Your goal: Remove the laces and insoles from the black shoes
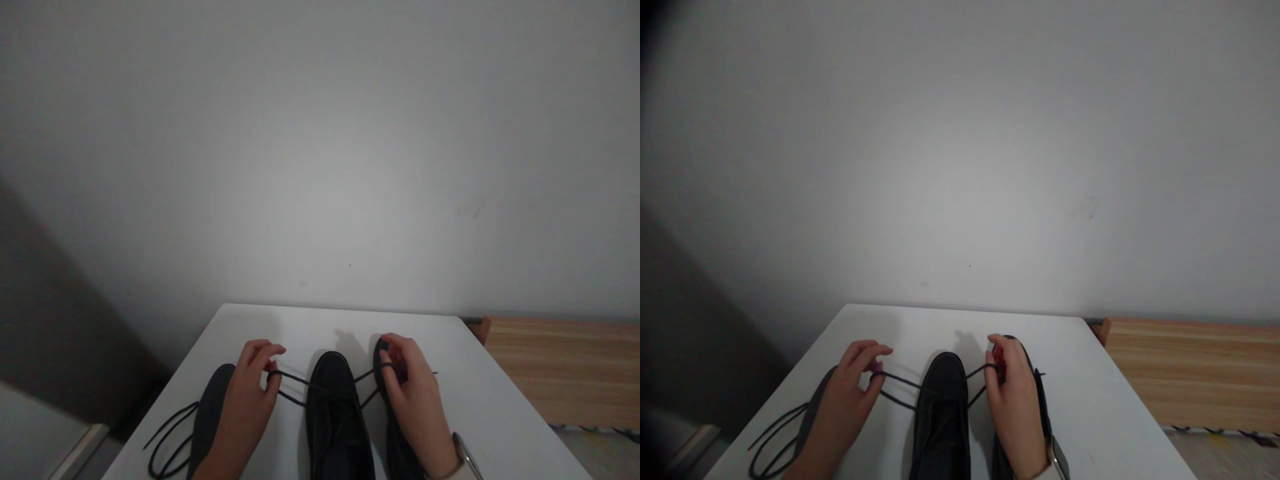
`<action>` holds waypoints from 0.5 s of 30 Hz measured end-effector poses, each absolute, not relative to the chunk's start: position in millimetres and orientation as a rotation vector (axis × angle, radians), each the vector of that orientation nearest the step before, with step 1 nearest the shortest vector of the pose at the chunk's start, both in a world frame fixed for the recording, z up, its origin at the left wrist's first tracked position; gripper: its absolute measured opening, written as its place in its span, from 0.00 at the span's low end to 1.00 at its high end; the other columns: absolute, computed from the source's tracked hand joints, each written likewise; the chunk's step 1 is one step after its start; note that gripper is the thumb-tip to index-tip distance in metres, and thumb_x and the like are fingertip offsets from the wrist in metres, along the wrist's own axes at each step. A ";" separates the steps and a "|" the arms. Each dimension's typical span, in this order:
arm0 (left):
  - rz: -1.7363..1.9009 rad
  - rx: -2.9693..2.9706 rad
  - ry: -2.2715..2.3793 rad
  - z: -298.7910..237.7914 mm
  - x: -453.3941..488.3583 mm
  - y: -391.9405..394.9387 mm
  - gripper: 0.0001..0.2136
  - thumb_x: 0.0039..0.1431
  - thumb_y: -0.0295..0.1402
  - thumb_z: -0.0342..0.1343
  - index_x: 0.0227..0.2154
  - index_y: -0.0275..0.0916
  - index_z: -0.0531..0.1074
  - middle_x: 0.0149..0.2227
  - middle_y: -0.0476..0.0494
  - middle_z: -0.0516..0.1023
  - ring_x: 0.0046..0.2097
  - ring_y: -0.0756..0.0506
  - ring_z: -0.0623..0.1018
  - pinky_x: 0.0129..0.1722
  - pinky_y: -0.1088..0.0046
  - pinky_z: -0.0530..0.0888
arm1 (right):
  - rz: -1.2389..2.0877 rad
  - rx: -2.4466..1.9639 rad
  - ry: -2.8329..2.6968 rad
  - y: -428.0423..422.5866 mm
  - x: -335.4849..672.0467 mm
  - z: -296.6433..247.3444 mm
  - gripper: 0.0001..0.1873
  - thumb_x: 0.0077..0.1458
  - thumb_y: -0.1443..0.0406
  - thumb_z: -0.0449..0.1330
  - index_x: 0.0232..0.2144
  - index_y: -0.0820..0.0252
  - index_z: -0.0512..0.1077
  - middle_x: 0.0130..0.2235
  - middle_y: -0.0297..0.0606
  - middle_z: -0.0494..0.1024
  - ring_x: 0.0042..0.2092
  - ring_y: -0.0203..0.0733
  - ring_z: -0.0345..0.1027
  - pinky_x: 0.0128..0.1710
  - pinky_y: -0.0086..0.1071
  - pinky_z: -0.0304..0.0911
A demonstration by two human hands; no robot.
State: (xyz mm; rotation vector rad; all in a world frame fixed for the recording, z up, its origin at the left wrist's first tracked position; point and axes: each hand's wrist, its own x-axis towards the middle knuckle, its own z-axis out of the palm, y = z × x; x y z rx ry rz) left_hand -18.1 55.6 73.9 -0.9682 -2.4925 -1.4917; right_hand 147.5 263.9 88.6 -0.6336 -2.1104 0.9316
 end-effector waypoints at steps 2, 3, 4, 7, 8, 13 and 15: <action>-1.776 -0.885 -2.528 82.4 -18.8 52.0 0.08 0.56 0.33 0.55 0.39 0.42 0.74 0.40 0.44 0.76 0.38 0.43 0.80 0.42 0.64 0.76 | 1.129 -0.684 -1.912 265.3 148.8 94.8 0.15 0.63 0.57 0.53 0.49 0.56 0.65 0.35 0.37 0.73 0.35 0.43 0.70 0.35 0.36 0.66; -1.941 -0.862 -2.538 86.2 -17.8 51.5 0.09 0.56 0.36 0.56 0.38 0.41 0.73 0.36 0.46 0.78 0.35 0.43 0.80 0.39 0.66 0.77 | 1.243 -0.710 -1.828 265.2 148.8 98.1 0.17 0.63 0.53 0.53 0.49 0.56 0.64 0.31 0.33 0.71 0.30 0.41 0.68 0.29 0.33 0.65; -2.097 -0.840 -2.542 89.4 -16.1 51.8 0.10 0.55 0.38 0.58 0.38 0.41 0.72 0.31 0.48 0.77 0.31 0.45 0.79 0.34 0.69 0.76 | 1.349 -0.734 -1.762 264.5 148.4 101.1 0.20 0.62 0.50 0.54 0.48 0.56 0.64 0.27 0.29 0.68 0.25 0.38 0.64 0.24 0.30 0.61; -2.443 -0.705 -2.540 95.0 -10.7 54.1 0.12 0.52 0.42 0.58 0.36 0.40 0.70 0.16 0.60 0.62 0.17 0.53 0.63 0.18 0.80 0.61 | 1.575 -0.795 -1.621 260.7 145.8 105.9 0.26 0.57 0.43 0.56 0.43 0.58 0.68 0.22 0.23 0.60 0.20 0.32 0.52 0.18 0.24 0.49; -2.519 -0.633 -2.527 96.7 -9.2 54.4 0.13 0.52 0.43 0.58 0.35 0.40 0.70 0.15 0.63 0.56 0.16 0.55 0.56 0.16 0.81 0.53 | 1.623 -0.808 -1.587 259.4 145.0 106.0 0.28 0.56 0.41 0.57 0.42 0.58 0.70 0.22 0.23 0.58 0.21 0.31 0.50 0.18 0.23 0.47; -2.571 -0.858 -2.584 109.6 5.0 44.5 0.07 0.56 0.38 0.53 0.28 0.40 0.70 0.15 0.62 0.50 0.19 0.55 0.48 0.19 0.78 0.47 | 1.812 -0.767 -1.643 255.3 145.0 104.8 0.27 0.52 0.42 0.63 0.38 0.58 0.71 0.21 0.21 0.54 0.21 0.28 0.44 0.18 0.22 0.38; -2.402 -1.196 -2.690 111.3 19.2 38.3 0.07 0.58 0.35 0.52 0.28 0.40 0.70 0.16 0.60 0.56 0.19 0.54 0.54 0.20 0.78 0.52 | 1.922 -0.723 -1.615 253.1 144.6 107.1 0.25 0.52 0.44 0.64 0.37 0.59 0.71 0.19 0.20 0.52 0.20 0.27 0.41 0.18 0.22 0.36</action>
